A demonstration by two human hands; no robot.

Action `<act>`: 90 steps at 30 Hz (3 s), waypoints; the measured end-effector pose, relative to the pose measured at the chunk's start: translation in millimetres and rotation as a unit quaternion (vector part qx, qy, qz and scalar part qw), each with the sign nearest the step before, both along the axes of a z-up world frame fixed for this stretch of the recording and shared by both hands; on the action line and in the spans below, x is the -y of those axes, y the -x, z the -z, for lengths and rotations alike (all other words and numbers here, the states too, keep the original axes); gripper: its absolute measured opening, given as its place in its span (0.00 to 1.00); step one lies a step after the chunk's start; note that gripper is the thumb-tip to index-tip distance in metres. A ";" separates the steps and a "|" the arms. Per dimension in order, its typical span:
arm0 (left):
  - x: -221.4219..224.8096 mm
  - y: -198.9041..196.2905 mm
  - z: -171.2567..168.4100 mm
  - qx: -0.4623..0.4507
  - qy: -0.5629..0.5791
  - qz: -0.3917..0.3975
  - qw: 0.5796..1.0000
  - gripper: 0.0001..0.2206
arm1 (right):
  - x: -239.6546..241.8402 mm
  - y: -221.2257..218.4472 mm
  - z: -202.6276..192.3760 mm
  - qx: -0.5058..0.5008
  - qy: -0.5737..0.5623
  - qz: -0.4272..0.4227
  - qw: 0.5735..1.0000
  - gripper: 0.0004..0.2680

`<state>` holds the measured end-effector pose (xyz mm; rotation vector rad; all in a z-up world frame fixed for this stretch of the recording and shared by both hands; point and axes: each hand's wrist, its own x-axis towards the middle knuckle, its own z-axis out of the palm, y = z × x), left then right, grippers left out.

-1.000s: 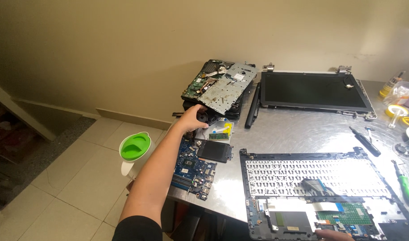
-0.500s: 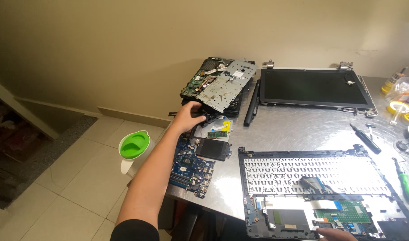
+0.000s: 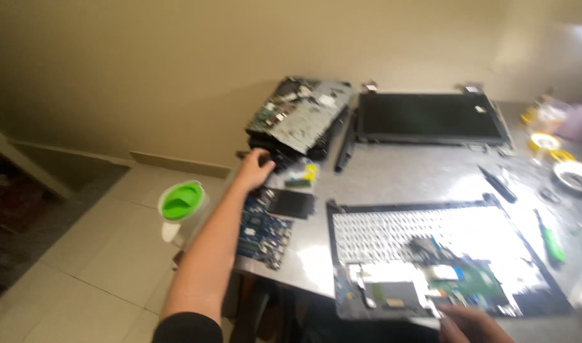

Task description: Disassembling a laptop and manipulating internal components like ribbon cables and circuit boards using a screwdriver

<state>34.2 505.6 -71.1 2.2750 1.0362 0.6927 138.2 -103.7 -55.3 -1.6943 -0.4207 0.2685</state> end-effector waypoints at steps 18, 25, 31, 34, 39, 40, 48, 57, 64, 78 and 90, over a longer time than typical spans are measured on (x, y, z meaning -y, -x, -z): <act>180.8 19.6 -125.7 0.128 -0.038 0.067 0.989 0.21 | 14.2 -33.5 -45.3 0.050 -0.044 -0.007 0.998 0.03; 321.4 56.2 -171.5 0.118 -0.086 0.231 0.962 0.16 | 20.6 -80.5 -71.8 0.093 -0.063 -0.012 0.994 0.05; 408.5 128.2 -138.9 0.039 0.199 0.071 0.977 0.23 | 45.6 -119.6 -66.1 0.164 -0.054 0.035 0.984 0.03; 437.4 120.5 -117.3 0.017 0.307 -0.027 0.951 0.26 | 54.5 -135.6 -43.2 0.148 -0.113 0.011 0.982 0.04; 445.6 110.9 -30.9 0.158 0.319 -0.001 0.935 0.27 | 57.9 -126.9 -53.9 0.192 -0.101 -0.012 0.976 0.10; 447.4 105.7 -20.1 0.212 0.353 0.004 0.911 0.28 | 59.4 -126.2 -57.5 0.207 -0.100 -0.026 0.973 0.11; 458.9 82.1 -14.3 0.310 0.404 -0.002 0.860 0.18 | 68.7 -105.3 -49.6 0.155 -0.137 -0.005 0.978 0.15; 466.7 84.8 6.6 0.326 0.360 0.012 0.874 0.17 | 73.1 -104.2 -30.4 0.266 -0.142 0.085 0.950 0.11; 468.1 87.1 -14.7 0.256 0.227 -0.040 0.939 0.18 | 72.4 -113.7 -15.6 0.116 -0.214 0.076 0.967 0.12; 521.9 -15.7 -101.8 0.460 0.229 0.219 0.829 0.10 | 53.9 -121.8 -46.8 -0.026 -0.170 -0.170 0.970 0.09; 520.3 -33.9 -76.0 0.528 0.539 0.235 0.613 0.24 | 48.5 -142.4 -78.2 -0.179 -0.158 -0.269 0.933 0.12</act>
